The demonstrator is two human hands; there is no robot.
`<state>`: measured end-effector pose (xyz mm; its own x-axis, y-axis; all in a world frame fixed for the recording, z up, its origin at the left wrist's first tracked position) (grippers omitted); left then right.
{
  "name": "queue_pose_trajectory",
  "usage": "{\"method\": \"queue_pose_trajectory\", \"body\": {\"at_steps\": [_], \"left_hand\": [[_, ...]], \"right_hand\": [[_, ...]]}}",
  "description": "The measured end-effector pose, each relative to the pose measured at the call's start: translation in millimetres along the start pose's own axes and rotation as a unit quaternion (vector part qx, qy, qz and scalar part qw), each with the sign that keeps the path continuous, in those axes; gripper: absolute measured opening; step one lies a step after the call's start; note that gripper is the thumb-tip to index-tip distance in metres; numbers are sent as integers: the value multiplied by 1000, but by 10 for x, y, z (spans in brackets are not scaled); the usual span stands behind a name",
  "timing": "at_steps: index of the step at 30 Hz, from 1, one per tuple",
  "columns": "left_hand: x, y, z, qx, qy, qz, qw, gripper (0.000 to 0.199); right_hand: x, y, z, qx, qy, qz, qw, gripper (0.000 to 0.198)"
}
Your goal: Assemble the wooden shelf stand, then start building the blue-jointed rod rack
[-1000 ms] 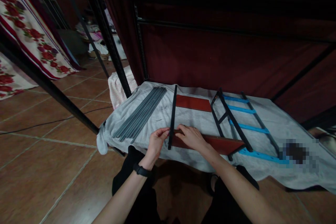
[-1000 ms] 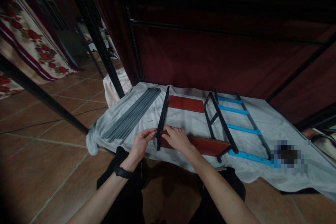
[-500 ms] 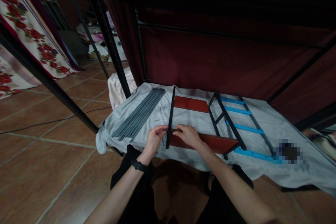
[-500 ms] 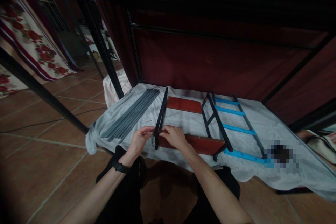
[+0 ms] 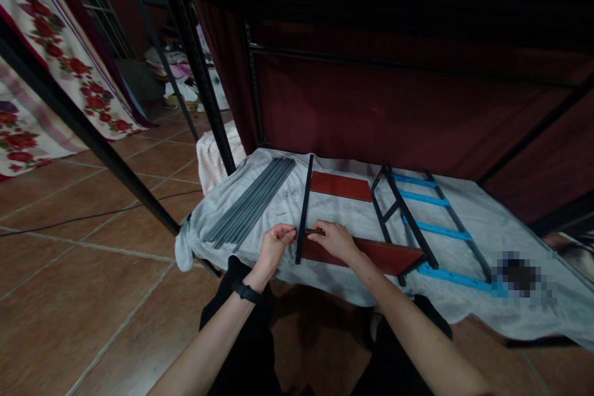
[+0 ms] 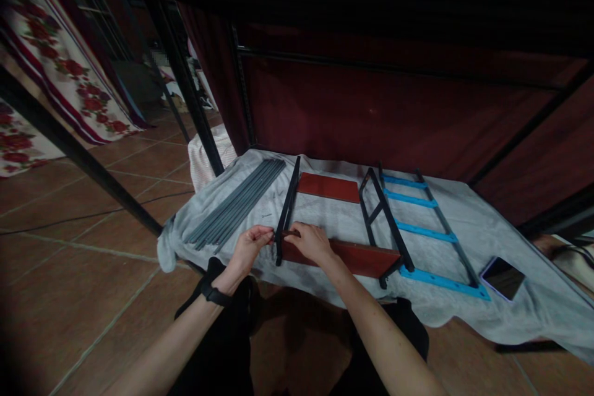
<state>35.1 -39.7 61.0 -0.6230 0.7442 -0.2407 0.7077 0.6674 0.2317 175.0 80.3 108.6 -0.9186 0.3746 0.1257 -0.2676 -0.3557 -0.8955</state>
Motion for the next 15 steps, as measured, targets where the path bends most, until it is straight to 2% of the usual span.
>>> {"method": "queue_pose_trajectory", "body": {"at_steps": [2, 4, 7, 11, 13, 15], "left_hand": [[-4, 2, 31, -20, -40, 23, 999, 44], [10, 5, 54, -16, -54, 19, 998, 42], [52, 16, 33, 22, -17, 9, 1000, 38], [65, 4, -42, 71, 50, 36, 996, 35], [57, -16, -38, 40, 35, 58, 997, 39], [57, -31, 2, -4, -11, 69, 998, 41]], "right_hand": [[0, 4, -4, 3, -2, 2, 1000, 18], [-2, 6, -10, 4, -3, 0, 1000, 18], [-5, 7, -18, 9, -7, -4, 1000, 17], [2, 6, -26, 20, -14, -1, 1000, 16], [9, 8, -31, 25, -17, 0, 1000, 15], [13, 11, -36, 28, -18, -3, 999, 15]]}}
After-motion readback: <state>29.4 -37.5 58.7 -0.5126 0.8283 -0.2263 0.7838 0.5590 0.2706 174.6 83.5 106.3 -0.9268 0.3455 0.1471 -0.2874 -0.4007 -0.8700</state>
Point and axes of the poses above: each hand's wrist, its own x-axis towards the middle knuckle, its own y-axis out of the palm, z = x × y, the point moved 3 cm from there along x, towards the middle knuckle, and after that the axes turned 11 degrees about -y, right-handed, at the moved point
